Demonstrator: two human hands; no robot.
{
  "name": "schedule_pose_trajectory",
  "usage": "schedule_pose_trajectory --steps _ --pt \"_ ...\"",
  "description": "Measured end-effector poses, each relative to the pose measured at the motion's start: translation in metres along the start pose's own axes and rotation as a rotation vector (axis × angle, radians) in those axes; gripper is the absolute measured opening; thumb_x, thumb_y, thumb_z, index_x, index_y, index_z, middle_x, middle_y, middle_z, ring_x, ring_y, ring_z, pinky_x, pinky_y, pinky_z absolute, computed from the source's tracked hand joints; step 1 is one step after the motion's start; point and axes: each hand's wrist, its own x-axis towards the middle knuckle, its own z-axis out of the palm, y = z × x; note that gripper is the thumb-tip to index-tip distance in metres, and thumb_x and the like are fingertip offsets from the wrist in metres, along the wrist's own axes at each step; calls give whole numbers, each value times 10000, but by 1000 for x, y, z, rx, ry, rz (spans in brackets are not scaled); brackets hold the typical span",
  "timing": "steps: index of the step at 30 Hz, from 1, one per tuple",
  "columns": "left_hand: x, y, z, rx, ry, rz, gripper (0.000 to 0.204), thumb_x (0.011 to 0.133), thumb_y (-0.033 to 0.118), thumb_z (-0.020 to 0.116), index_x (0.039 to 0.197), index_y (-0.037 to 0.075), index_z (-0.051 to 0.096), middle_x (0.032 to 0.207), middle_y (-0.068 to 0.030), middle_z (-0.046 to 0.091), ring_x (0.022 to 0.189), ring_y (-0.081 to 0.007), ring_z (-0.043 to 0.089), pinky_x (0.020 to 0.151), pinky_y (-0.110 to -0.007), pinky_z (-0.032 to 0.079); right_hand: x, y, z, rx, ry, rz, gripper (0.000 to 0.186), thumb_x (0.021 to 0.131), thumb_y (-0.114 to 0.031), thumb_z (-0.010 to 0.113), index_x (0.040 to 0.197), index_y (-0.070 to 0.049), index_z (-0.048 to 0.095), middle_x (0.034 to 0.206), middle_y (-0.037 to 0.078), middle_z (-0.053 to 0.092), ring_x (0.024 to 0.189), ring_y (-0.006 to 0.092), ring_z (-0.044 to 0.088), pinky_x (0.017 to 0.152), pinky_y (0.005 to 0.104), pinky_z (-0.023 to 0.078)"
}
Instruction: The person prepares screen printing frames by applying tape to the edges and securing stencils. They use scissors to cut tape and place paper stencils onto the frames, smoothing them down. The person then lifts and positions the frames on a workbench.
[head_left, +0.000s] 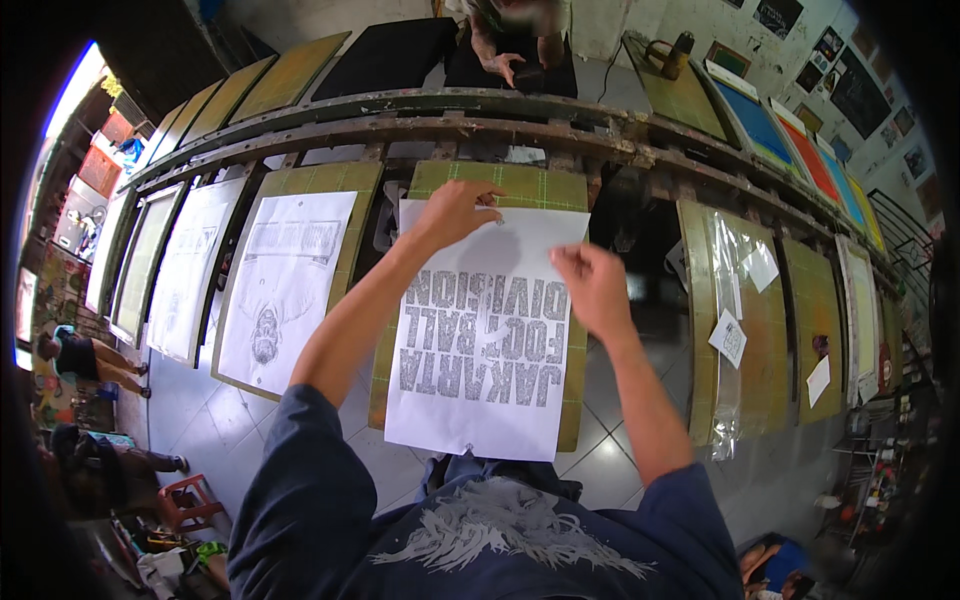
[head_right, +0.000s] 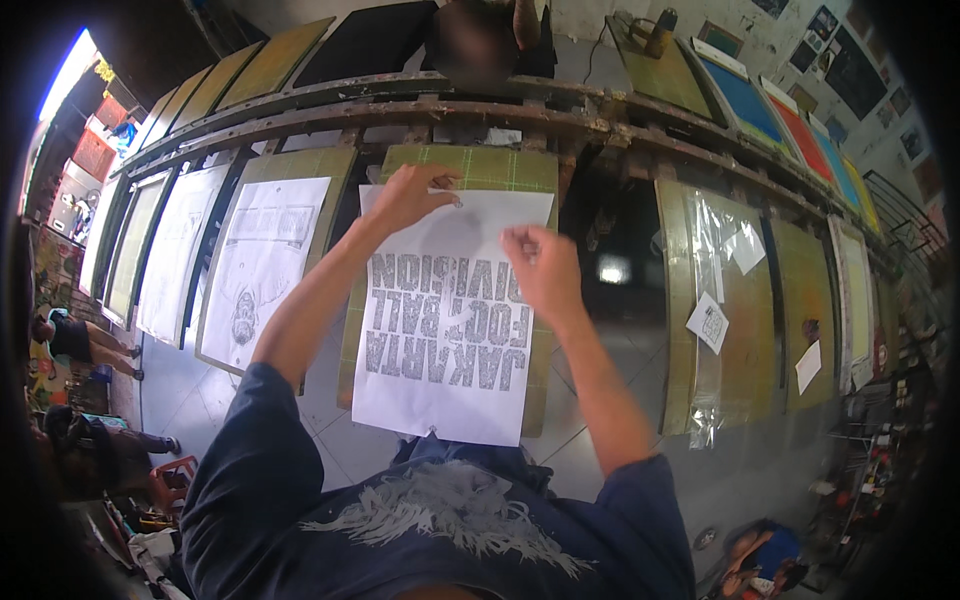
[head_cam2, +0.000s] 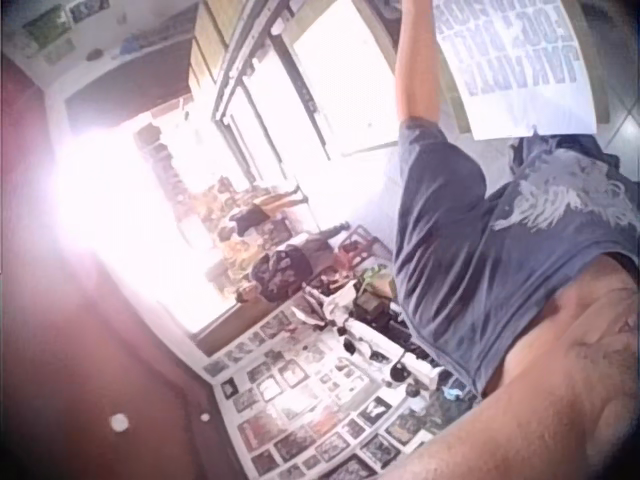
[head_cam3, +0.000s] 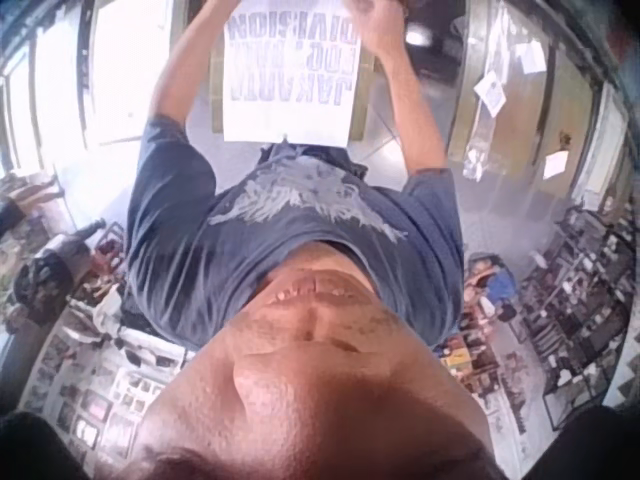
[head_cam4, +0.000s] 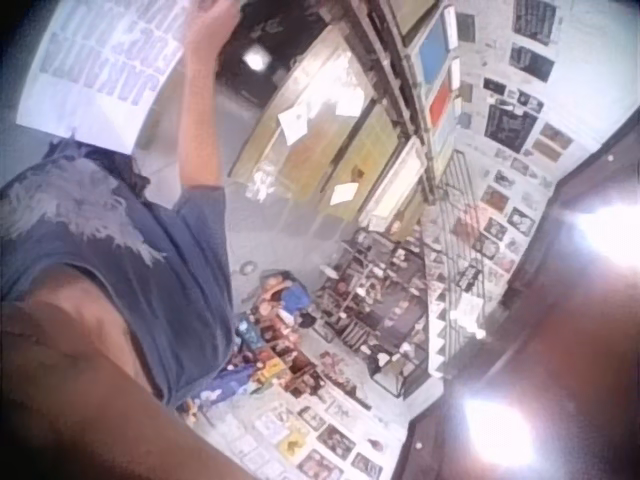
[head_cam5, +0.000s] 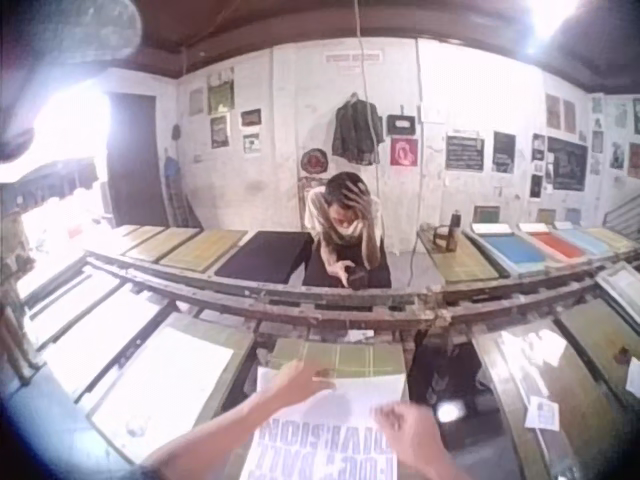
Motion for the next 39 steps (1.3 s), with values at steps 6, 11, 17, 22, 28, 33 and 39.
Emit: schedule_pose_trajectory --steps 6,11,17,22,28,33,39 --pt "-21 28 -15 -38 111 -34 707 801 218 813 1453 136 554 993 -101 783 1013 -307 723 936 -408 527 123 -20 11 -304 -187 -178 226 928 -239 734 996 -29 779 804 116 756 717 165 711 705 322 541" --pt "-23 24 -18 -164 155 -11 842 776 149 839 1526 142 456 960 -130 779 982 -307 728 931 -392 528 156 -7 29 -299 -388 -115 211 910 -251 744 969 -53 787 768 103 742 695 153 675 699 343 531" --pt "-23 19 -15 -177 241 57 909 745 100 873 1540 156 437 1068 -116 663 876 -248 667 877 -370 539 156 8 42 -358 -327 -124 205 902 -260 739 940 -64 785 789 128 744 735 231 709 729 374 535" --pt "-22 18 -15 -207 272 98 933 736 110 890 1543 180 427 1192 -100 542 854 -205 611 843 -342 543 155 8 42 -386 -377 -117 204 895 -251 745 948 -57 779 843 141 754 788 297 722 753 385 541" --pt "-22 15 -14 -186 292 103 935 733 115 894 1542 194 432 1235 -107 554 846 -194 617 851 -336 545 153 0 34 -270 -495 -75 227 953 -181 736 1003 40 743 878 79 750 794 97 627 767 312 511" --pt "-22 13 -12 -199 273 91 922 732 115 894 1535 187 446 1265 -103 542 824 -186 610 853 -341 545 150 -8 28 -273 -554 -64 216 958 -169 729 1016 38 743 898 73 749 811 96 612 798 302 505" --pt "-22 17 -14 -257 215 24 1044 750 100 877 1615 198 301 1142 -122 722 897 -239 697 925 -371 537 146 -18 24 -241 -661 0 228 914 -171 734 1072 -9 764 948 84 771 836 149 671 821 324 521"
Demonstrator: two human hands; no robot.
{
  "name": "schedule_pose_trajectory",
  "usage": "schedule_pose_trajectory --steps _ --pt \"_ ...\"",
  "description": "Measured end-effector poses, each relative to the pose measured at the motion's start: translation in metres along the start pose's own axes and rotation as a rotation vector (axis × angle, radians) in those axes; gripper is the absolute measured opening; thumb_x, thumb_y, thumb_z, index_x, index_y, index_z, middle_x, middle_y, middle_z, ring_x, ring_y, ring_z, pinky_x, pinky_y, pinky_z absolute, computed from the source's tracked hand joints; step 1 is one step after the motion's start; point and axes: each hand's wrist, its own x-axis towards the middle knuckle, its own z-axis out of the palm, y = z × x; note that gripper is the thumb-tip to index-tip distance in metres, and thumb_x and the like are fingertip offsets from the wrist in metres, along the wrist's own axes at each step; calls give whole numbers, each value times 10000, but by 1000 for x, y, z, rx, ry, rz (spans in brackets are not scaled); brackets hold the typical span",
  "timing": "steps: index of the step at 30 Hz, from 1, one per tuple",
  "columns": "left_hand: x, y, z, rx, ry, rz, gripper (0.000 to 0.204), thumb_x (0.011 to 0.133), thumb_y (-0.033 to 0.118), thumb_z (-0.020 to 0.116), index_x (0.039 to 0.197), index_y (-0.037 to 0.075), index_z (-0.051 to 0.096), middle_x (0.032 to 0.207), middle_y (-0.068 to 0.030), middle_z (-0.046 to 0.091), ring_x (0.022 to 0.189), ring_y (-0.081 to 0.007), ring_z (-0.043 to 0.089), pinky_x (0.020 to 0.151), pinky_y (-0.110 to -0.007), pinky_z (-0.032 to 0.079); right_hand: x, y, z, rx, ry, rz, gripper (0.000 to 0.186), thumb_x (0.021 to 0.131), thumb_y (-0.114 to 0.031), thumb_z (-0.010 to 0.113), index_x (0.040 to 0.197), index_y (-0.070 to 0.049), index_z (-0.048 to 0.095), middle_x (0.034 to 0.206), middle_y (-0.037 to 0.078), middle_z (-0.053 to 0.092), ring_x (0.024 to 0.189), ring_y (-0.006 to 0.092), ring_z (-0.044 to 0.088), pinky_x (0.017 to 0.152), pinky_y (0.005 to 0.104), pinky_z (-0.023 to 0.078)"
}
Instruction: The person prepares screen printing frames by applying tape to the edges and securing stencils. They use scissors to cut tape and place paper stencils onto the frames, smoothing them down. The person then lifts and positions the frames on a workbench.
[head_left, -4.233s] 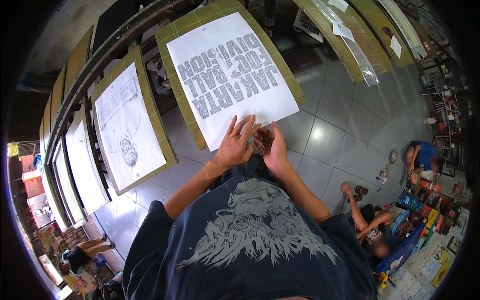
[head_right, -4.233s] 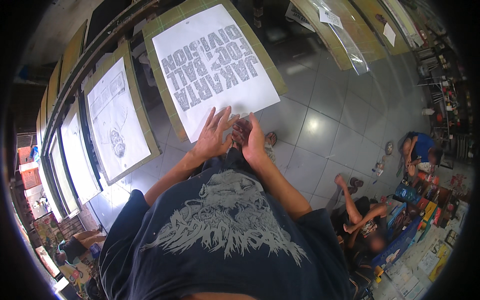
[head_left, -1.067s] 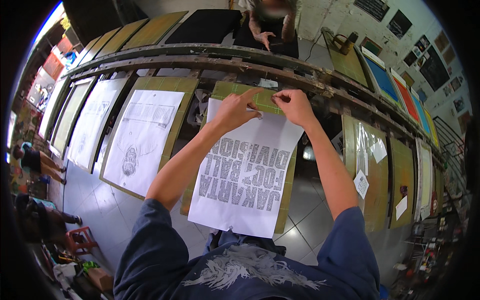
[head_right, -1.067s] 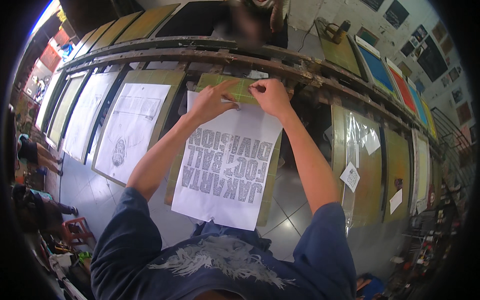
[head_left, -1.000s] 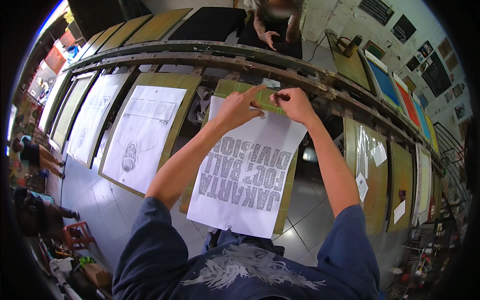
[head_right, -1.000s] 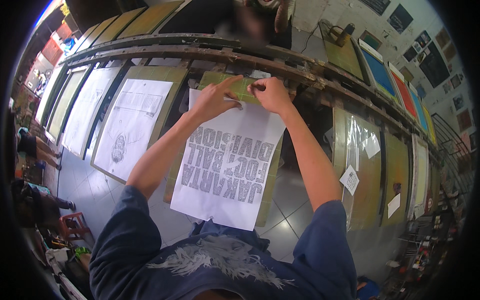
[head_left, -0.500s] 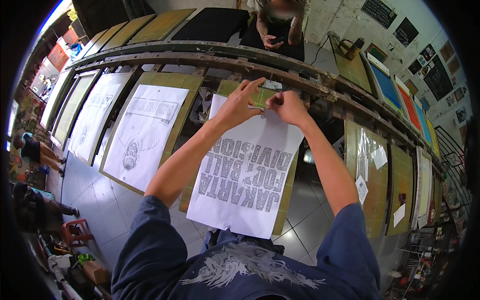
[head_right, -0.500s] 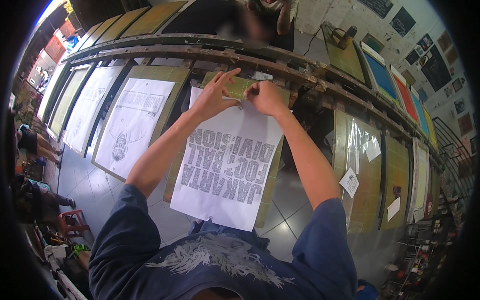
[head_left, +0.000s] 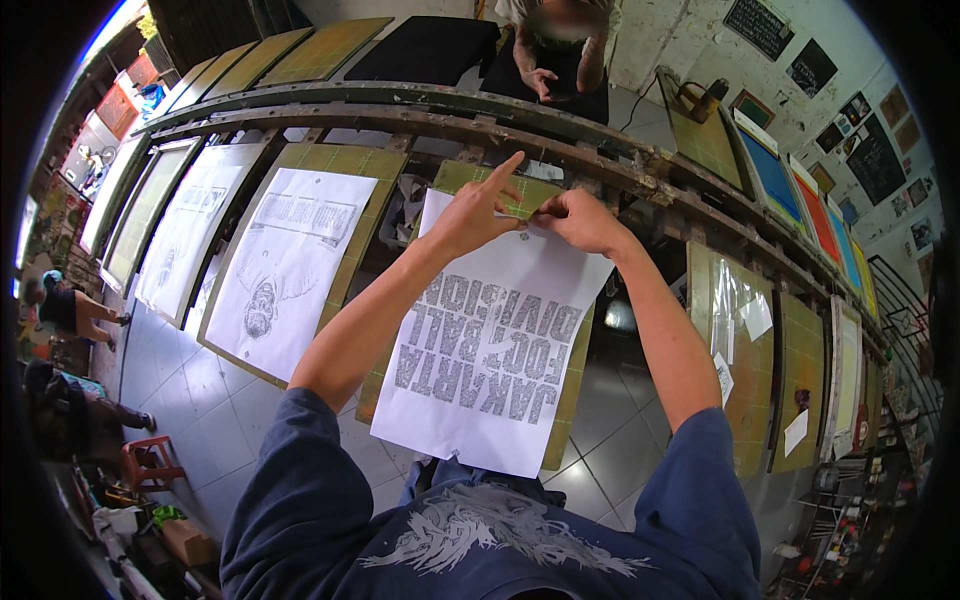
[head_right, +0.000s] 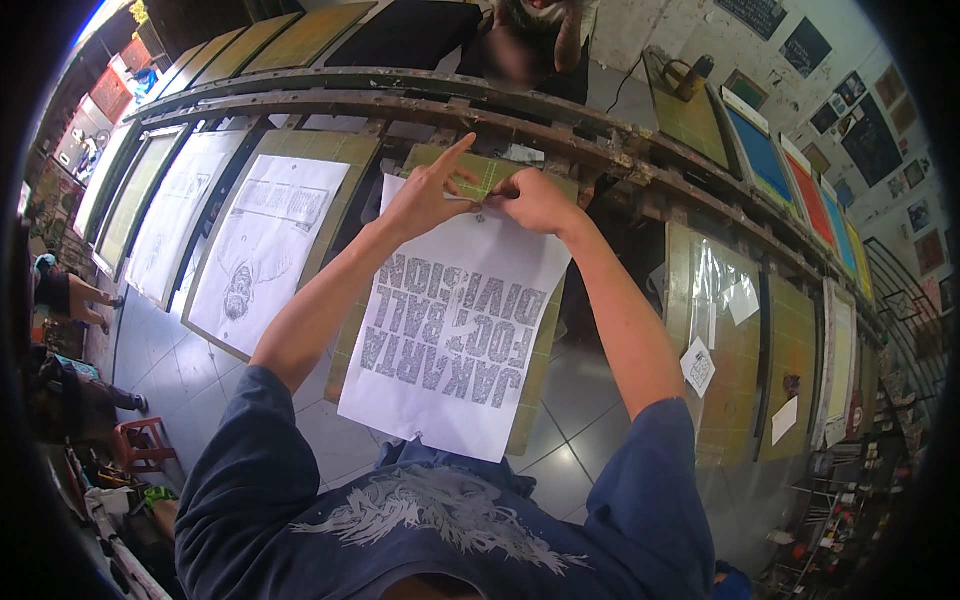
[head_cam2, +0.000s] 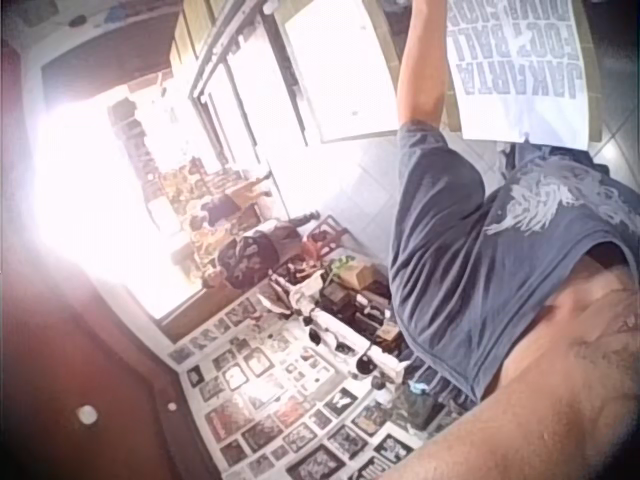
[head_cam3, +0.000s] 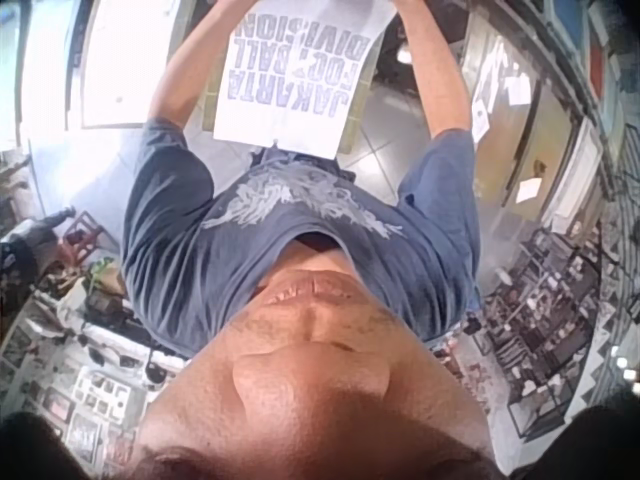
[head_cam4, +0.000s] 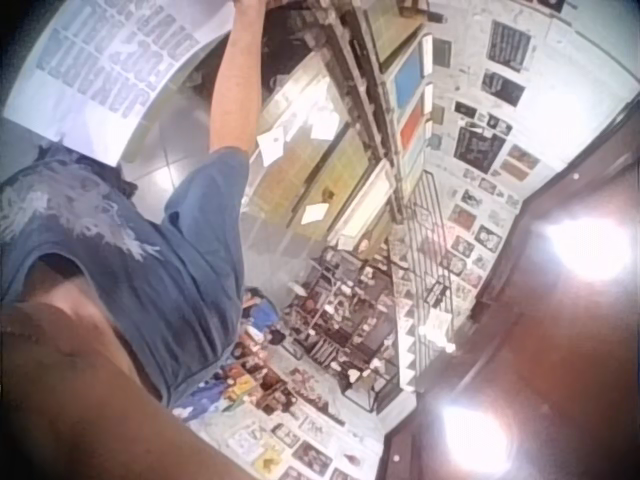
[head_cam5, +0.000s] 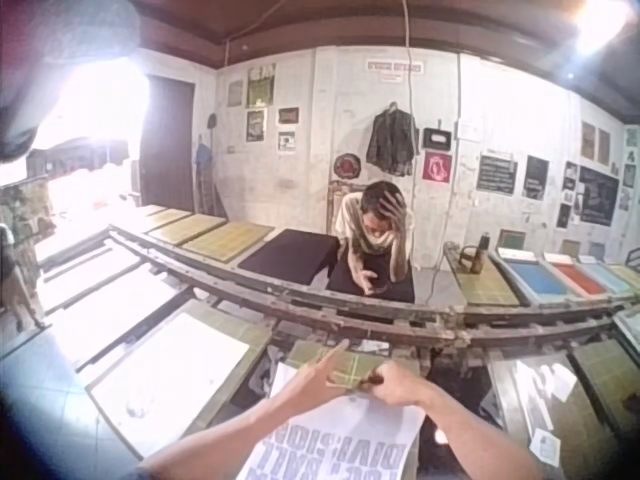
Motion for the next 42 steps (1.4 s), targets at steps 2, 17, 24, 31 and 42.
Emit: schedule_pose_trajectory --steps 2,17,24,31,42 --pt "1 1 -2 -3 -29 -27 1067 766 100 864 1632 203 248 1068 -126 756 955 -275 717 971 -379 520 -3 -4 -1 -12 -21 -4 220 937 -169 732 1081 -5 762 941 64 766 839 108 644 824 299 513" --pt "14 -42 1 175 -59 -65 1061 817 236 843 1636 119 179 1049 -130 774 1179 -359 637 1064 -439 452 -23 23 1 -316 221 43 516 809 -124 806 1285 -63 616 1030 135 740 977 302 710 833 411 540" --pt "-15 -56 7 323 92 -112 1064 829 386 846 1633 120 202 1389 -154 636 1382 -358 501 1151 -449 407 14 71 22 -457 322 59 507 833 -149 803 1303 -119 613 1108 142 730 1038 340 694 882 460 541" --pt "-181 -47 4 399 64 -171 626 876 339 805 1411 91 594 1439 -137 594 1368 -347 502 1164 -469 390 5 102 78 -729 513 -186 540 873 -257 761 1361 -106 587 1388 152 588 1318 366 520 1120 497 402" --pt "-279 -22 37 491 -2 -162 433 874 323 802 1244 115 713 1444 -75 598 1392 -305 474 1160 -474 384 8 97 140 -833 174 -159 797 1021 -583 455 1595 -55 288 1664 189 256 1561 365 174 1265 562 140"
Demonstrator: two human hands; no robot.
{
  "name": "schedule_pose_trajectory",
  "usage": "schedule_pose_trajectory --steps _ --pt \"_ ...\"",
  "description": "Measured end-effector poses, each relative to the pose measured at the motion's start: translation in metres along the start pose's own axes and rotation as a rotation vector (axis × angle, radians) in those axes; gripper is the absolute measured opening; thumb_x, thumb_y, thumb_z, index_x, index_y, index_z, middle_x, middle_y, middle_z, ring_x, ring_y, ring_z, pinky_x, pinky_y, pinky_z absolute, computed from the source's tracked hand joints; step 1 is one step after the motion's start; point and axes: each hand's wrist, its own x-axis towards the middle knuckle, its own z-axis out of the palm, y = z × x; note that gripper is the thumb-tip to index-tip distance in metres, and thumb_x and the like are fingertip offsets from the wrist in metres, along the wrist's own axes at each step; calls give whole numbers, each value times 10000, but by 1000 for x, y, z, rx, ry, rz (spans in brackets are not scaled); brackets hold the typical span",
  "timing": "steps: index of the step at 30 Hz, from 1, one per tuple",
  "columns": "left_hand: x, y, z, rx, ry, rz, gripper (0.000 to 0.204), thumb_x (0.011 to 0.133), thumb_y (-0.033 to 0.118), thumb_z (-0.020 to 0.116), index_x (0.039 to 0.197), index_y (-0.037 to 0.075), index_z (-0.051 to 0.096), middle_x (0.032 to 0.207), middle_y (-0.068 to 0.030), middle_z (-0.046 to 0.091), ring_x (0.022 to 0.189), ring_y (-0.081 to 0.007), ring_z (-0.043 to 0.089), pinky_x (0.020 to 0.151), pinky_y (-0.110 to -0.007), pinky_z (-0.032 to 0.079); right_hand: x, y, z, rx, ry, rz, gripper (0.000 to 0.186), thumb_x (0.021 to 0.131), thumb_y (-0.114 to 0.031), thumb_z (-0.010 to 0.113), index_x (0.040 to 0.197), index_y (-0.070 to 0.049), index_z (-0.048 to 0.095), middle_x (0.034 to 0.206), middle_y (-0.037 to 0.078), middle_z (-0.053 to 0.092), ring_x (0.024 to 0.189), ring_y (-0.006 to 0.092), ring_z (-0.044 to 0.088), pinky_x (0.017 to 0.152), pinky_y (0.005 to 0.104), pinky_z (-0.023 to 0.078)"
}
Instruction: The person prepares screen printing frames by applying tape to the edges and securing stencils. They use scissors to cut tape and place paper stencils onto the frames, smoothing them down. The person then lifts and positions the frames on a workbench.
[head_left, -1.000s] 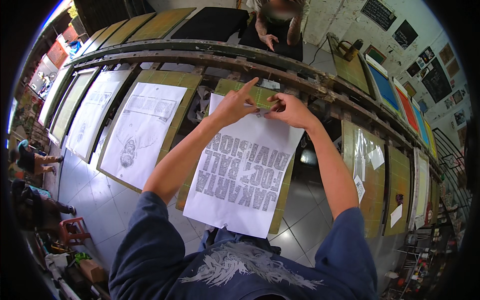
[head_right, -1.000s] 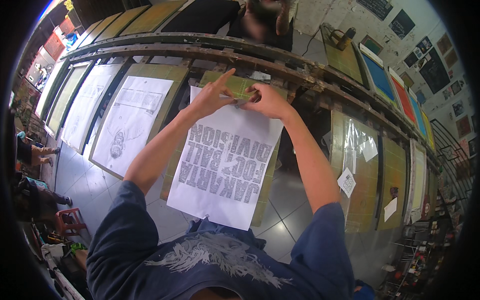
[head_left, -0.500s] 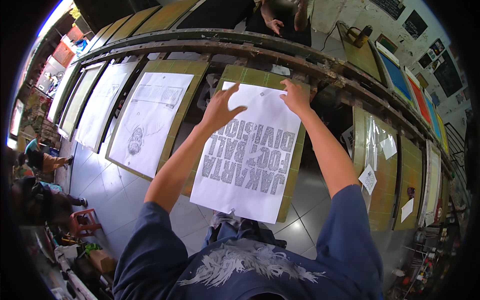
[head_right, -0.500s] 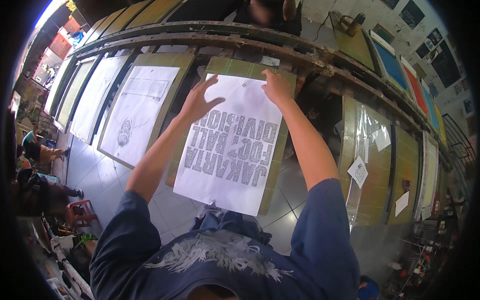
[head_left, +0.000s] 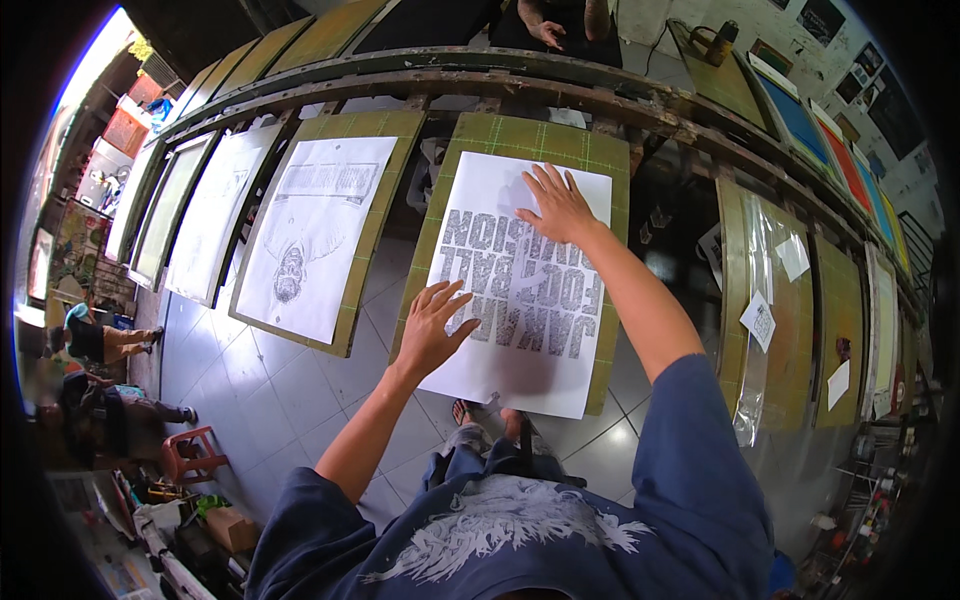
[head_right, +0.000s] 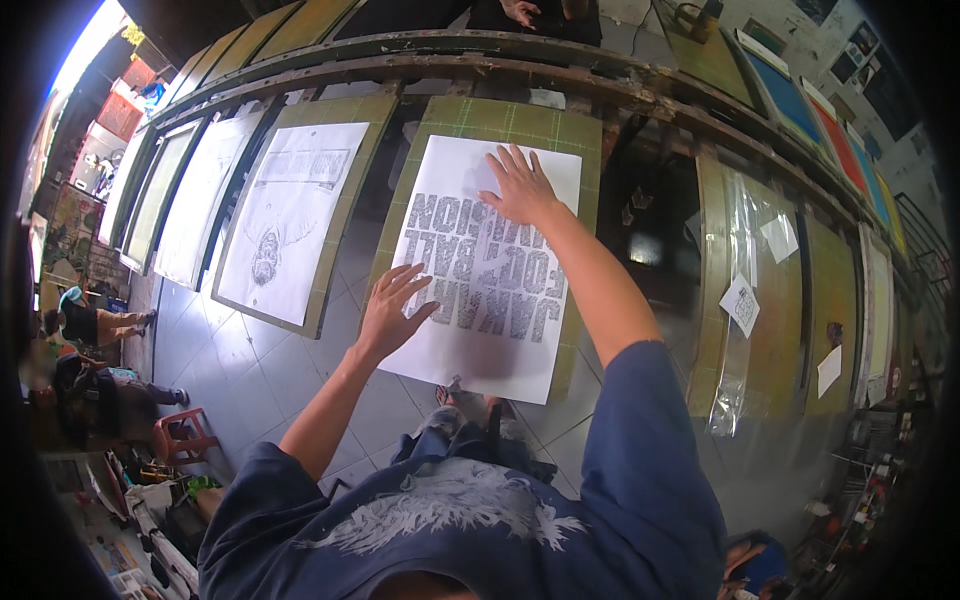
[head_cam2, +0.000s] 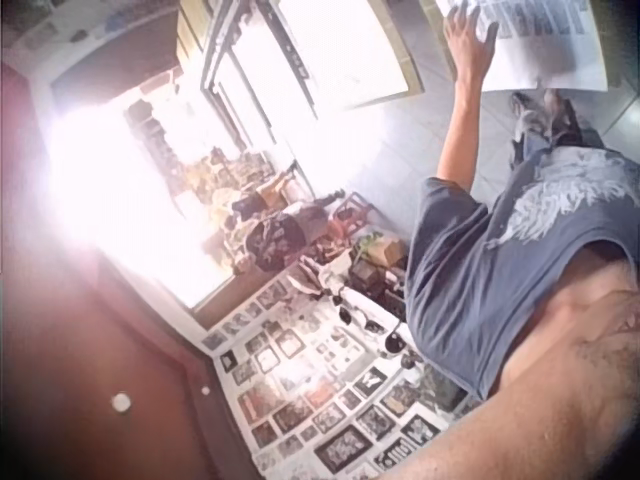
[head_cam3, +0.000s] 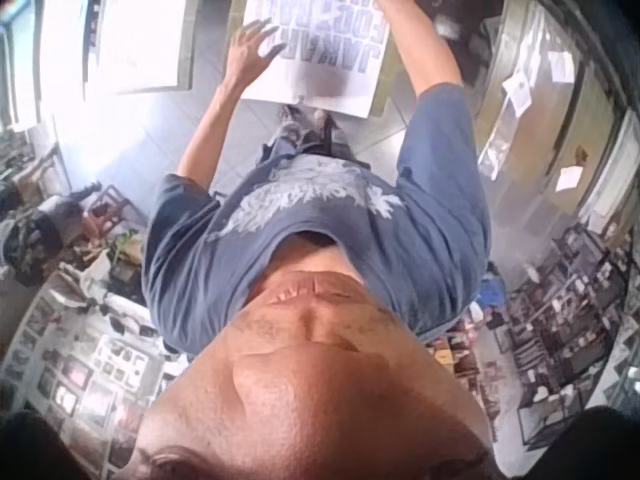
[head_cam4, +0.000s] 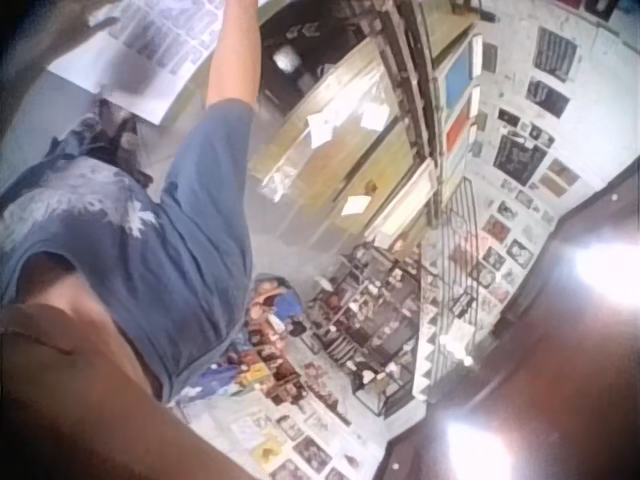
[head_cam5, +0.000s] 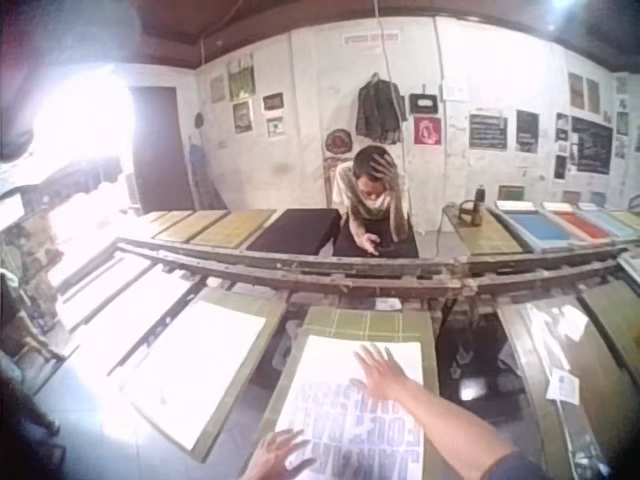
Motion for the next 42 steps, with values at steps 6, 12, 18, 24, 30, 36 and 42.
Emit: schedule_pose_trajectory --steps 6,12,18,24,30,36,42 --pt "-46 -7 -20 -52 158 34 430 819 201 847 1216 109 710 1368 -82 651 1299 -319 562 1093 -461 448 4 -22 -9 116 98 118 736 1014 -524 514 1559 -58 348 1586 222 387 1515 382 288 1247 555 196" --pt "-121 -19 -38 -31 21 -9 546 815 272 850 1312 135 669 1483 -101 561 1405 -341 463 1168 -504 363 -144 -94 -5 456 535 100 556 979 -367 652 1407 -33 534 1528 231 456 1438 422 391 1197 507 291" --pt "-141 -22 -15 47 -250 149 865 797 424 829 1556 262 447 1702 -73 219 1576 -369 104 1251 -646 59 -290 -179 11 208 237 222 603 989 -454 605 1455 -76 538 1601 158 390 1520 392 268 1217 569 233" --pt "-131 -31 2 158 -217 234 777 868 467 762 1556 294 446 1694 -84 236 1577 -367 102 1221 -704 54 -300 -198 20 124 182 248 609 1009 -487 554 1500 -128 512 1652 130 321 1553 377 203 1239 600 156" --pt "-128 -36 6 184 -189 248 808 851 539 759 1556 298 446 1689 -96 243 1579 -368 96 1218 -709 66 -298 -193 31 89 196 257 577 1038 -477 508 1532 -180 488 1666 98 315 1561 355 195 1249 572 134" --pt "-127 -34 4 153 -191 261 875 813 621 760 1556 277 451 1690 -111 235 1580 -378 73 1218 -709 63 -297 -191 32 124 202 258 557 1019 -460 552 1509 -198 514 1644 110 350 1546 384 218 1227 621 173" --pt "-126 -27 -3 72 -173 250 945 768 689 762 1556 269 453 1698 -121 211 1576 -403 51 1222 -700 38 -303 -192 25 146 256 285 549 1011 -460 572 1488 -191 543 1646 109 349 1545 383 224 1239 593 164"
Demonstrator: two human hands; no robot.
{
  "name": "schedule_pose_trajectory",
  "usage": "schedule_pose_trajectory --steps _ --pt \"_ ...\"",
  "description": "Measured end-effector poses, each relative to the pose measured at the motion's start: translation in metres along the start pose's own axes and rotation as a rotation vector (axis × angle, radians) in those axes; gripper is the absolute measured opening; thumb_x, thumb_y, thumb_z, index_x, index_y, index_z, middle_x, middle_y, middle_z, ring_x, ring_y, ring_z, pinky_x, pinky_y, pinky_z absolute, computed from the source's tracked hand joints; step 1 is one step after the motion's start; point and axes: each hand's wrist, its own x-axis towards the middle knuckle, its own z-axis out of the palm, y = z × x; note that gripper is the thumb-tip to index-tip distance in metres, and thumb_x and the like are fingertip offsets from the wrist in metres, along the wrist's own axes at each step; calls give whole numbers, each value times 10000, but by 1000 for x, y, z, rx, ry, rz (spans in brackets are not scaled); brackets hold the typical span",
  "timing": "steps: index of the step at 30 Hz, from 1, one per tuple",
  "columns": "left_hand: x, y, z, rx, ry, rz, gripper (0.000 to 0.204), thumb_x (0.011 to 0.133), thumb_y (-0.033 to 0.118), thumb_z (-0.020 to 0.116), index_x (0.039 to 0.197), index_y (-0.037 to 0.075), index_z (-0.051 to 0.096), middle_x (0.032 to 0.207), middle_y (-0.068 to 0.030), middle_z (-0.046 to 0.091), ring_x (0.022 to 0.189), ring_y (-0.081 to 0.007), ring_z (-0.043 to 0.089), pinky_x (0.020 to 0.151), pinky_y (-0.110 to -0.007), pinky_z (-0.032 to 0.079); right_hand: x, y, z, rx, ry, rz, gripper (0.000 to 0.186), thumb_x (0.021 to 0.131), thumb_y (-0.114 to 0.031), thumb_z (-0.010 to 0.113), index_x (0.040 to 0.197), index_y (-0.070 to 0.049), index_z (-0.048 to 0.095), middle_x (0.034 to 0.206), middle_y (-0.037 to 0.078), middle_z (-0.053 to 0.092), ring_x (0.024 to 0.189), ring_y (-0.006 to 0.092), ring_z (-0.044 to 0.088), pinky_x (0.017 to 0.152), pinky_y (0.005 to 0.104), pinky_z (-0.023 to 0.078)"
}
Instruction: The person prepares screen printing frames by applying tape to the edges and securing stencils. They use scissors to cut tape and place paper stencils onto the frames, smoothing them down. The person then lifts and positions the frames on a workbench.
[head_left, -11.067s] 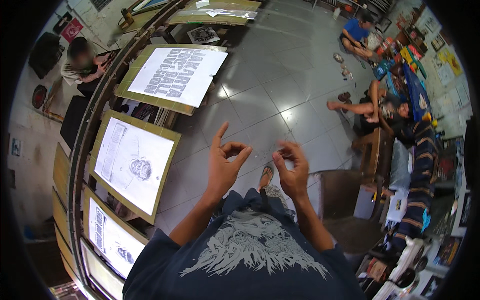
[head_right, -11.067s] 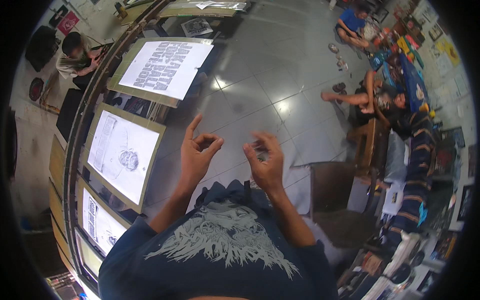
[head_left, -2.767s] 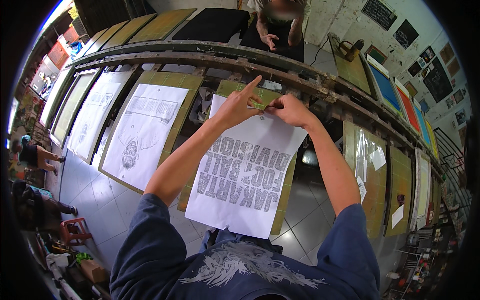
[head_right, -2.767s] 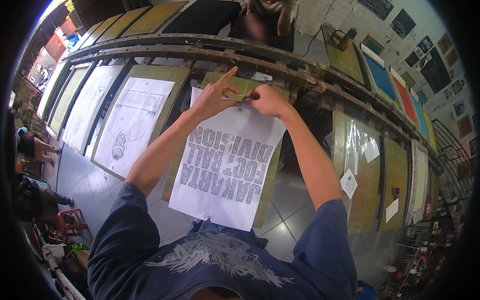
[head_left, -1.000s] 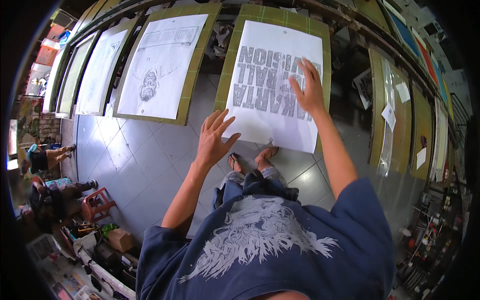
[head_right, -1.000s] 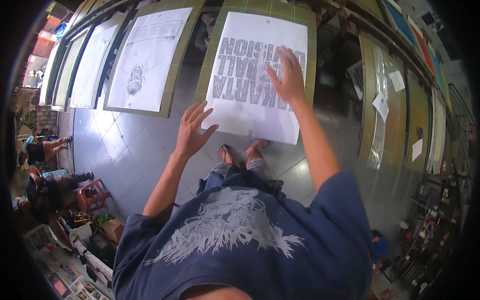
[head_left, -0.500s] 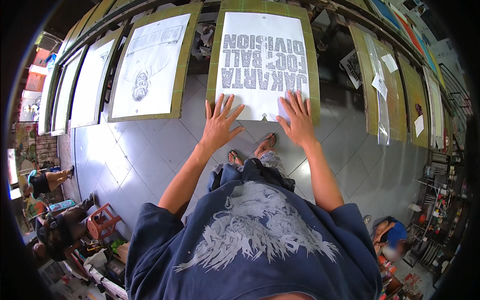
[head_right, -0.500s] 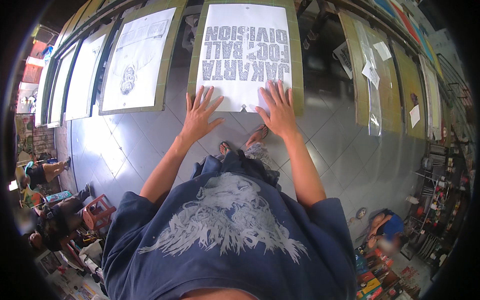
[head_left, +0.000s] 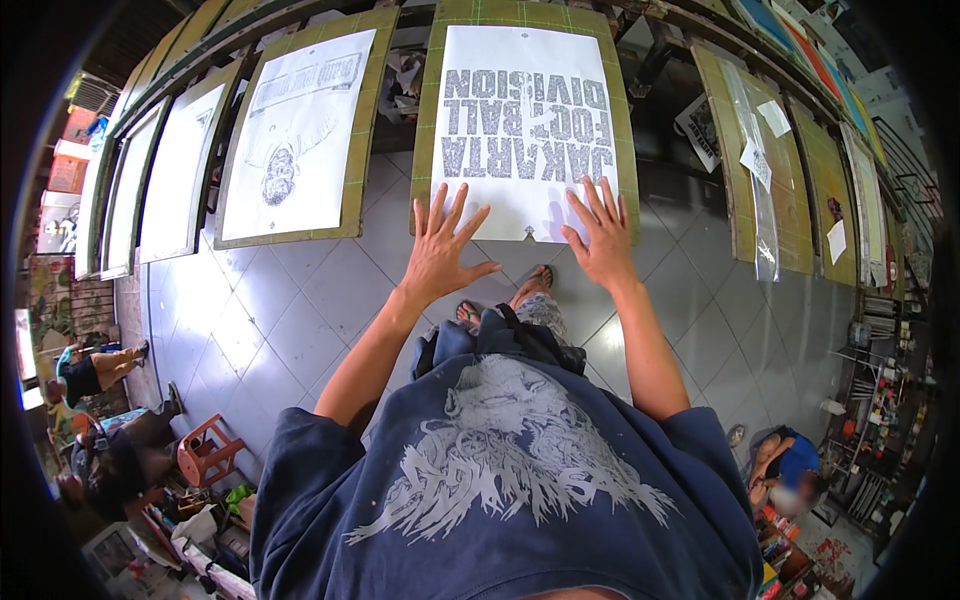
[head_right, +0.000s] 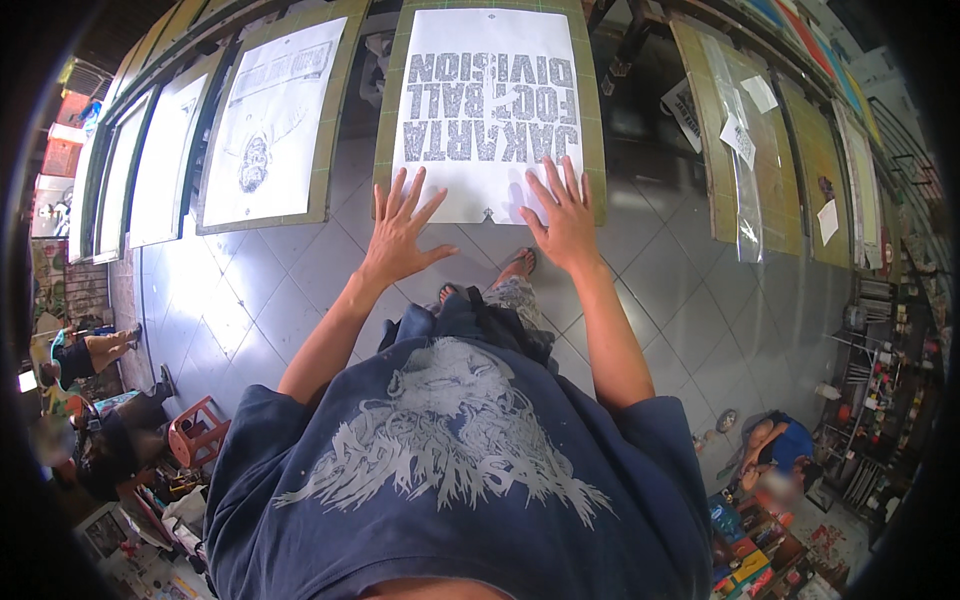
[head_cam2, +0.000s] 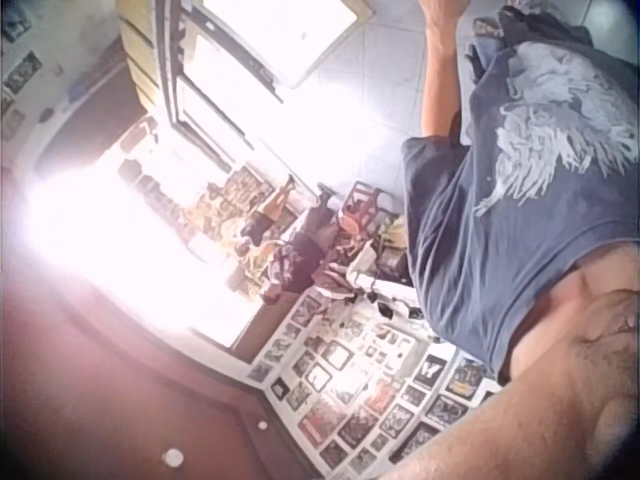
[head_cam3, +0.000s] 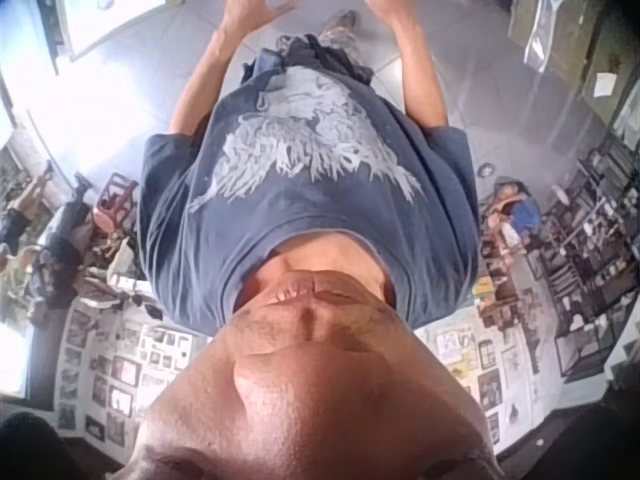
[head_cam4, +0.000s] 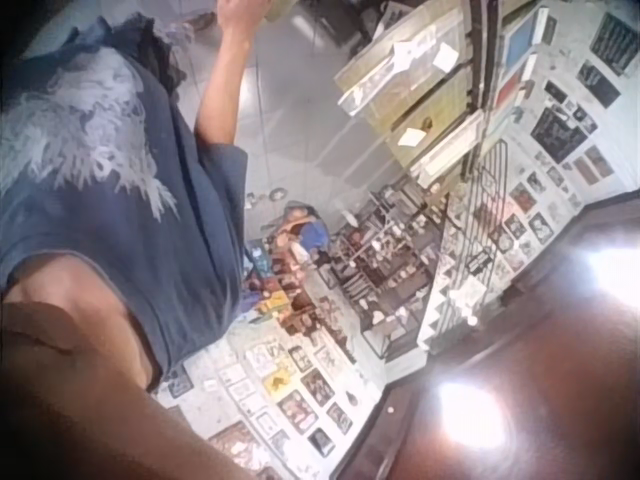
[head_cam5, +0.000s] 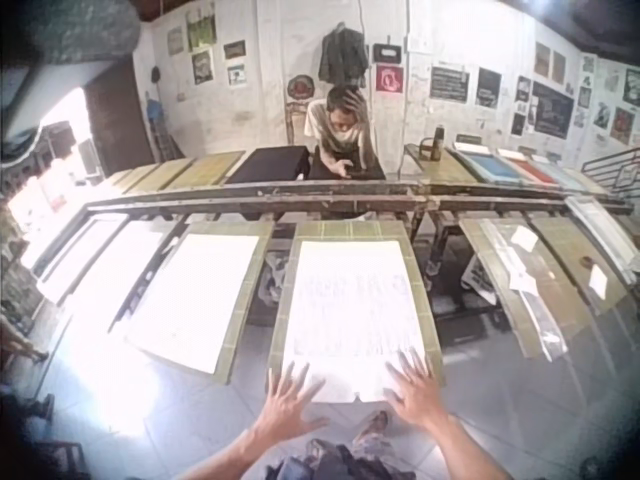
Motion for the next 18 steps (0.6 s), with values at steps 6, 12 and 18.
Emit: schedule_pose_trajectory --steps 6,12,18 --pt "13 -1 3 66 -107 34 969 768 816 651 1547 271 467 1693 -129 211 1568 -424 66 1219 -706 27 2 4 3 -51 -17 65 562 1004 -482 576 1488 -200 549 1651 113 342 1547 380 224 1242 585 153" --pt "10 -2 3 33 -44 67 955 742 730 750 1544 295 467 1693 -113 226 1574 -407 70 1225 -695 40 -2 7 4 -53 -32 60 574 1001 -507 567 1499 -223 539 1651 116 342 1552 376 214 1248 579 137" --pt "10 -1 0 51 -68 60 967 730 699 782 1547 292 463 1694 -113 223 1575 -403 72 1229 -689 50 -2 7 3 -67 -31 61 581 1003 -513 561 1508 -228 527 1652 114 340 1555 370 211 1254 569 129"
